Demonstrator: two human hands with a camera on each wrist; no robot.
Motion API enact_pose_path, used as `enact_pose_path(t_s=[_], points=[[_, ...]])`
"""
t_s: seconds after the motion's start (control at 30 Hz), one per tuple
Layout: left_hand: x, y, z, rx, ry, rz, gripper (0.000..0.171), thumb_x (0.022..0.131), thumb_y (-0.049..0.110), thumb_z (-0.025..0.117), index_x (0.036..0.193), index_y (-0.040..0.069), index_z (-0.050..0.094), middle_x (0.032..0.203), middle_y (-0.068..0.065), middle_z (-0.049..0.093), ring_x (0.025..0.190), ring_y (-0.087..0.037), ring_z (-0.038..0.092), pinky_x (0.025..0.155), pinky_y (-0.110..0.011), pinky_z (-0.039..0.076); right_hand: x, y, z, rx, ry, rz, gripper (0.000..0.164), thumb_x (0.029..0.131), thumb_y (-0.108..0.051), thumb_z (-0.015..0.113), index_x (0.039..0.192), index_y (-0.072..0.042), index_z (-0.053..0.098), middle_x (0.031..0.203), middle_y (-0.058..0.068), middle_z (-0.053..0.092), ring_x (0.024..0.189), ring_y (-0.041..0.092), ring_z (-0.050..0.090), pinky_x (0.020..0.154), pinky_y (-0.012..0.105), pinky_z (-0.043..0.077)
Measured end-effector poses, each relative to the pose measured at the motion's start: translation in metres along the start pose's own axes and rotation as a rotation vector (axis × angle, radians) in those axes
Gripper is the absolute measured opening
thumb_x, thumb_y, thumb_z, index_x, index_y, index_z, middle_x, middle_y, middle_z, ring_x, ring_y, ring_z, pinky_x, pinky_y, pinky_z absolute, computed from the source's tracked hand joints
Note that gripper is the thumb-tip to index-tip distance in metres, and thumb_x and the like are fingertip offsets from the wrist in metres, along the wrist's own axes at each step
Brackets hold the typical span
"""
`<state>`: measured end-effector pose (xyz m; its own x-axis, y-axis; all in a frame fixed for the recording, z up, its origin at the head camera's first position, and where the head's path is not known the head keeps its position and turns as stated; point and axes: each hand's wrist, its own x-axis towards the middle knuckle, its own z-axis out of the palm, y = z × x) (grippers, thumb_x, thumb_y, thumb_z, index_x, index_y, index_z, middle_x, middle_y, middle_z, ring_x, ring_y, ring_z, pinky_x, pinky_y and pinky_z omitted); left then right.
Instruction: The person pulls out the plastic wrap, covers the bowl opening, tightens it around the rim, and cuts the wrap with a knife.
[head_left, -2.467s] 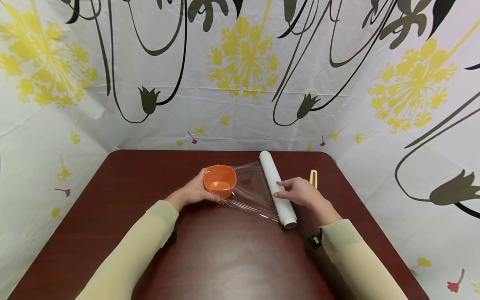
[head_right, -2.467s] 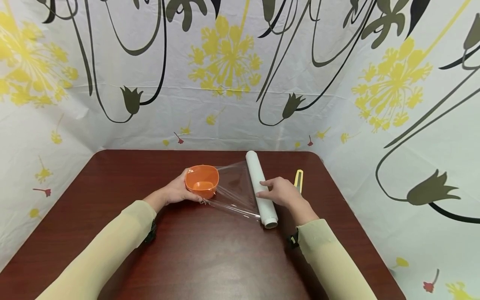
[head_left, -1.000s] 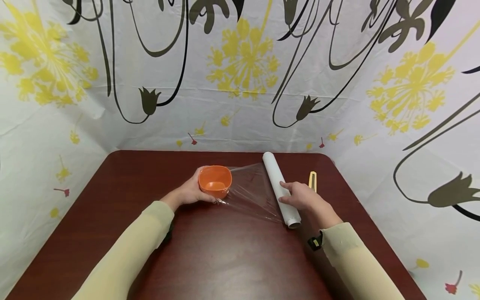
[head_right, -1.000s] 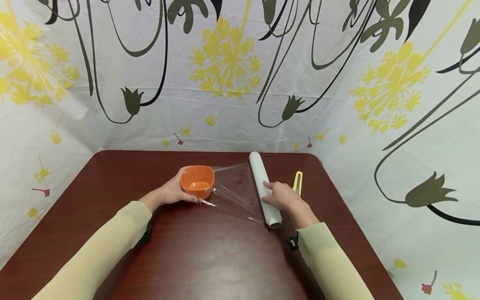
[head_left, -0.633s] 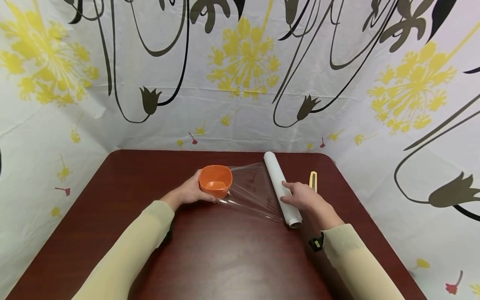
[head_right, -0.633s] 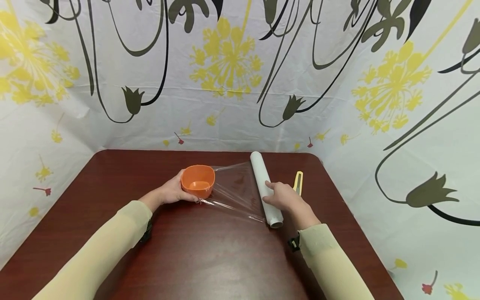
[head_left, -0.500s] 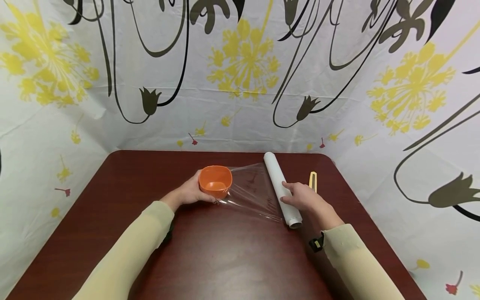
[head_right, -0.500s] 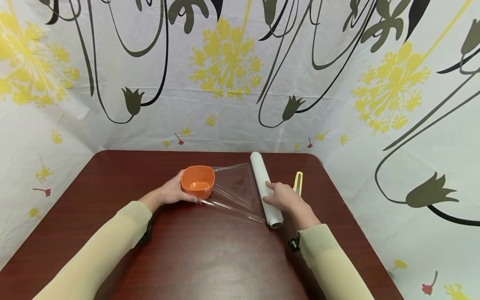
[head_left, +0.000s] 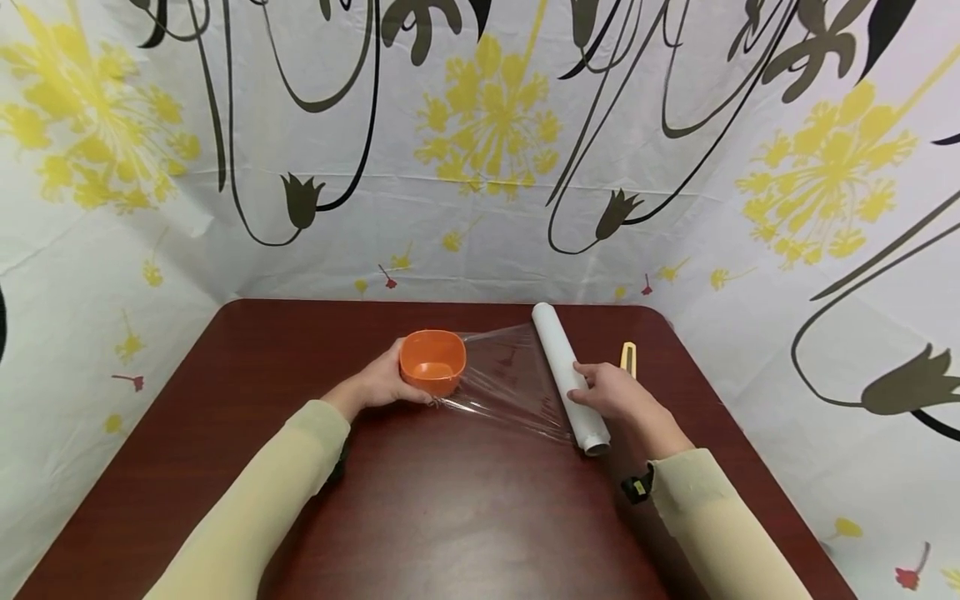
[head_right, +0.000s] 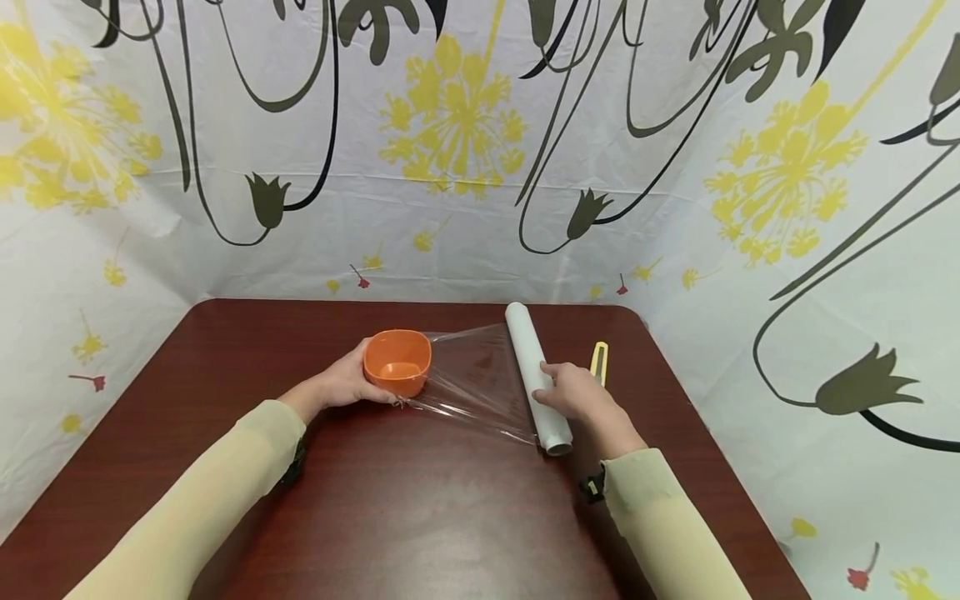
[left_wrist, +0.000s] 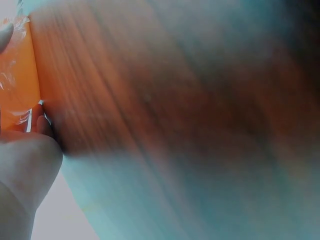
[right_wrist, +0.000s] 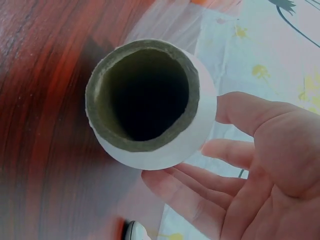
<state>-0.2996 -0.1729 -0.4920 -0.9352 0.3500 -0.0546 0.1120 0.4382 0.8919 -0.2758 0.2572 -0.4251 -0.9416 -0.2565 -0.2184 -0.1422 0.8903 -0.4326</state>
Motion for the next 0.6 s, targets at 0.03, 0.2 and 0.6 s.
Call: enact_pose_path(t_s=[0.03,0.2,0.6], points=[[0.0002,-0.0001,0.0000,0.001,0.001,0.003,0.117,0.076,0.023,0.103,0.166,0.012,0.029,0.161,-0.015,0.051,0.145,-0.037,0.052,0.127,-0.059,0.042,0.0001,0.0008,0.0005,0.007,0.005,0.000,0.074,0.105,-0.029,0.073,0.166,-0.001,0.044,0.145,0.035,0.066,0.114,0.032,0.075,0.078,0.038,0.059],[0.0003,0.0004,0.0010,-0.023,0.004,0.008,0.117,0.076,0.018,0.103,0.166,0.011,0.029,0.161,-0.016,0.050,0.145,-0.038,0.051,0.127,-0.059,0.042,0.0011,0.0062,0.0049,0.040,0.029,-0.010,0.072,0.103,-0.029,0.073,0.164,-0.001,0.046,0.137,0.031,0.069,0.105,0.032,0.076,0.080,0.042,0.063],[-0.0040,0.0037,-0.0007,0.014,-0.010,-0.035,0.147,0.076,0.031,0.104,0.175,0.011,-0.003,0.176,-0.022,0.030,0.162,-0.042,0.034,0.134,-0.064,0.024,-0.0008,0.0066,0.0049,0.018,0.064,-0.041,0.075,0.104,-0.031,0.073,0.161,0.006,0.042,0.138,0.033,0.066,0.111,0.039,0.073,0.086,0.050,0.062]])
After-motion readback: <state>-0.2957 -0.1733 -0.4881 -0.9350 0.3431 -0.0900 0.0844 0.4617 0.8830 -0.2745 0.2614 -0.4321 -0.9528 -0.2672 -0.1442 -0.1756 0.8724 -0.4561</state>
